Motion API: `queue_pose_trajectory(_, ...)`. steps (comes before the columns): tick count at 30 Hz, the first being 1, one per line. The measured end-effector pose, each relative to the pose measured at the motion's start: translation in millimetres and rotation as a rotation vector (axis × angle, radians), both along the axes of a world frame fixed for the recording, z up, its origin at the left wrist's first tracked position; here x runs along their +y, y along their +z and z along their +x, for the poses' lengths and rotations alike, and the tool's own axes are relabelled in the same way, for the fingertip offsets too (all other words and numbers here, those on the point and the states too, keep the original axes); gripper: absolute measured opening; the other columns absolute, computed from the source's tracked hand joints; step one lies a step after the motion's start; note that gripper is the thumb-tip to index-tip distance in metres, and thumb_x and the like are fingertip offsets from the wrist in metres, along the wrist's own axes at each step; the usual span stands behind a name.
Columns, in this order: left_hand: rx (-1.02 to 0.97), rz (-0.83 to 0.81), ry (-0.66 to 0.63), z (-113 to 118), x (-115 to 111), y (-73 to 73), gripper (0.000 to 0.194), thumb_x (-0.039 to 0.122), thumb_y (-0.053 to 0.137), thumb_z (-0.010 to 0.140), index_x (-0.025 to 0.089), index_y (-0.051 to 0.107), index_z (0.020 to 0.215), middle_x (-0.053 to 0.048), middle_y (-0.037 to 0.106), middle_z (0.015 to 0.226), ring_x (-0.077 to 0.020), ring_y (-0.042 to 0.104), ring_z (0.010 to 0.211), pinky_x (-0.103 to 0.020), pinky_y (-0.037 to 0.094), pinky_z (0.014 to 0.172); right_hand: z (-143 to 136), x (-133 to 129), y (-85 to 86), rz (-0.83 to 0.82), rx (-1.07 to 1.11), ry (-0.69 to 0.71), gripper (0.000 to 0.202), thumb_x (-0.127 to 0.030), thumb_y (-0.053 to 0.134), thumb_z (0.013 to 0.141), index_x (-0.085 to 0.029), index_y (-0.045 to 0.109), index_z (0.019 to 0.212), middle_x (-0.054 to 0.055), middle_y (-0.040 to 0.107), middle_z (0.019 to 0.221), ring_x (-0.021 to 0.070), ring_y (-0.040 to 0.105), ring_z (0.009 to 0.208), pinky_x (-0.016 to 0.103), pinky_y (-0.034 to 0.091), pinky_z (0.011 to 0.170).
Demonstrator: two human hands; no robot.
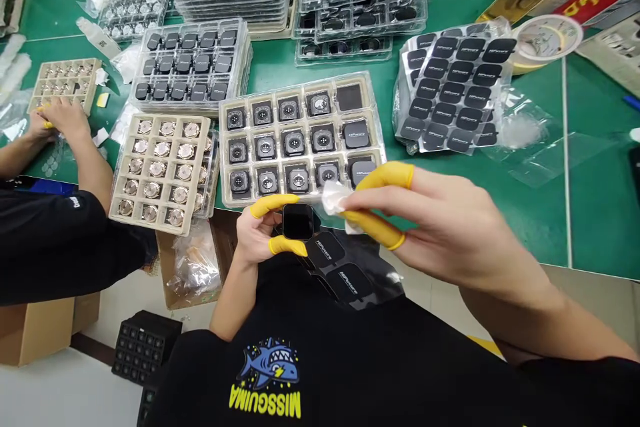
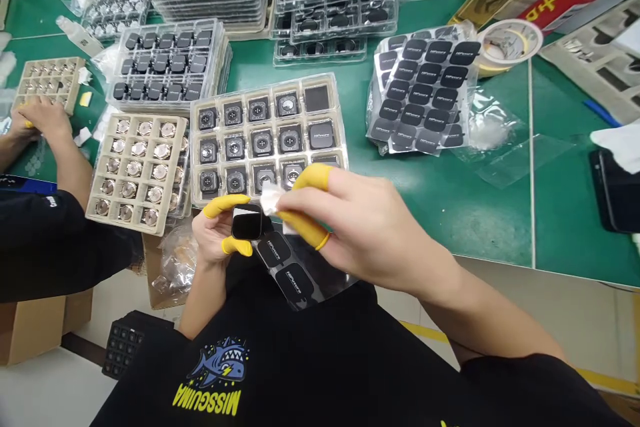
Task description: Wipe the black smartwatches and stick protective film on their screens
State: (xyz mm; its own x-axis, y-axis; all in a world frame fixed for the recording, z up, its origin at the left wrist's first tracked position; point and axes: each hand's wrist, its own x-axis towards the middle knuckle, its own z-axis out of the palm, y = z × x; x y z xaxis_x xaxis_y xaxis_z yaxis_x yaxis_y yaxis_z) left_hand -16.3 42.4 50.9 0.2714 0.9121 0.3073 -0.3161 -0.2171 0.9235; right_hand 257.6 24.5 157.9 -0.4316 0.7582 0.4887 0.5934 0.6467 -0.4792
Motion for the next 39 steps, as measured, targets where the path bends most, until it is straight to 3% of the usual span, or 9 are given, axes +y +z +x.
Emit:
queue_pose_trajectory(4, 0.049, 0.035, -0.031, 0, 2, -2.9, 0.084, 0.058, 0.114, 0.062, 0.026, 0.089, 0.136, -0.007, 0.093, 0.111, -0.0238, 0.09, 0.09, -0.03, 0.075, 0.079, -15, 5, -7.4, 0.053, -0.059, 0.196, 0.019, -0.016, 0.063, 0.117, -0.019, 0.081, 0.123, 0.006, 0.076, 0.098, 0.0187, 0.066, 0.08, 0.032, 0.046, 0.065)
queue_pose_trajectory(6, 0.105, 0.046, -0.062, 1, 3, -5.0, 0.085, 0.057, 0.116, 0.06, 0.023, 0.089, 0.134, -0.008, 0.093, 0.108, -0.0243, 0.09, 0.089, -0.029, 0.073, 0.077, -26, 7, -12.3, 0.083, -0.083, 0.229, 0.025, -0.013, 0.059, 0.116, -0.018, 0.082, 0.12, 0.004, 0.073, 0.09, 0.019, 0.062, 0.079, 0.032, 0.042, 0.065)
queue_pose_trajectory(11, 0.093, 0.033, -0.016, 6, 2, -15.5, 0.079, 0.057, 0.116, 0.06, 0.022, 0.09, 0.125, -0.006, 0.092, 0.105, -0.0231, 0.089, 0.09, -0.029, 0.074, 0.082, -42, 13, -20.9, 0.155, -0.21, 0.064, 0.034, -0.009, 0.049, 0.114, -0.017, 0.083, 0.11, 0.008, 0.074, 0.093, 0.0203, 0.061, 0.081, 0.033, 0.032, 0.058)
queue_pose_trajectory(15, 0.066, -0.039, 0.067, 3, -1, -18.1, 0.078, 0.052, 0.117, 0.063, 0.023, 0.09, 0.13, -0.006, 0.092, 0.107, -0.0205, 0.09, 0.087, -0.026, 0.075, 0.08, -30, 17, -28.0, 0.101, -0.366, -0.124, 0.033, -0.003, 0.05, 0.107, -0.017, 0.079, 0.097, 0.009, 0.071, 0.085, 0.0214, 0.059, 0.074, 0.038, 0.024, 0.053)
queue_pose_trajectory(17, 0.072, -0.027, 0.065, 0, -1, -15.6, 0.078, 0.049, 0.117, 0.063, 0.025, 0.09, 0.132, -0.006, 0.092, 0.109, -0.0201, 0.09, 0.088, -0.026, 0.075, 0.08, -19, 17, -31.1, 0.052, -0.334, -0.212, 0.028, -0.011, 0.055, 0.111, -0.019, 0.079, 0.099, 0.009, 0.074, 0.09, 0.0224, 0.064, 0.076, 0.036, 0.029, 0.054)
queue_pose_trajectory(20, 0.078, 0.022, 0.054, -3, 1, -12.0, 0.079, 0.042, 0.118, 0.062, 0.027, 0.09, 0.134, -0.006, 0.093, 0.112, -0.0211, 0.092, 0.09, -0.026, 0.077, 0.081, -7, 14, -28.9, 0.035, -0.155, -0.281, 0.018, -0.023, 0.064, 0.116, -0.024, 0.08, 0.11, 0.008, 0.08, 0.1, 0.0239, 0.072, 0.081, 0.036, 0.048, 0.061)
queue_pose_trajectory(23, 0.1, 0.037, 0.055, -2, 3, -11.1, 0.081, 0.042, 0.12, 0.06, 0.026, 0.089, 0.133, -0.006, 0.093, 0.11, -0.0222, 0.092, 0.089, -0.026, 0.077, 0.079, -4, 8, -17.9, 0.014, -0.029, -0.261, 0.013, -0.02, 0.067, 0.115, -0.025, 0.079, 0.111, 0.008, 0.08, 0.101, 0.0242, 0.075, 0.081, 0.038, 0.057, 0.067)
queue_pose_trajectory(28, 0.115, -0.035, 0.055, 1, 0, -10.1, 0.081, 0.054, 0.118, 0.061, 0.024, 0.09, 0.13, -0.006, 0.092, 0.108, -0.0227, 0.092, 0.088, -0.028, 0.077, 0.078, -6, 4, -5.3, -0.05, 0.049, -0.151, 0.014, -0.016, 0.069, 0.111, -0.027, 0.078, 0.111, 0.006, 0.08, 0.098, 0.0226, 0.076, 0.079, 0.035, 0.058, 0.065)
queue_pose_trajectory(39, 0.061, -0.03, 0.05, 1, 0, -1.3, 0.078, 0.055, 0.116, 0.062, 0.025, 0.092, 0.129, -0.005, 0.093, 0.105, -0.0228, 0.092, 0.085, -0.028, 0.076, 0.077, -10, 8, -12.2, -0.125, 0.13, -0.053, 0.015, -0.015, 0.07, 0.108, -0.027, 0.079, 0.112, 0.004, 0.078, 0.096, 0.0196, 0.075, 0.078, 0.031, 0.057, 0.066)
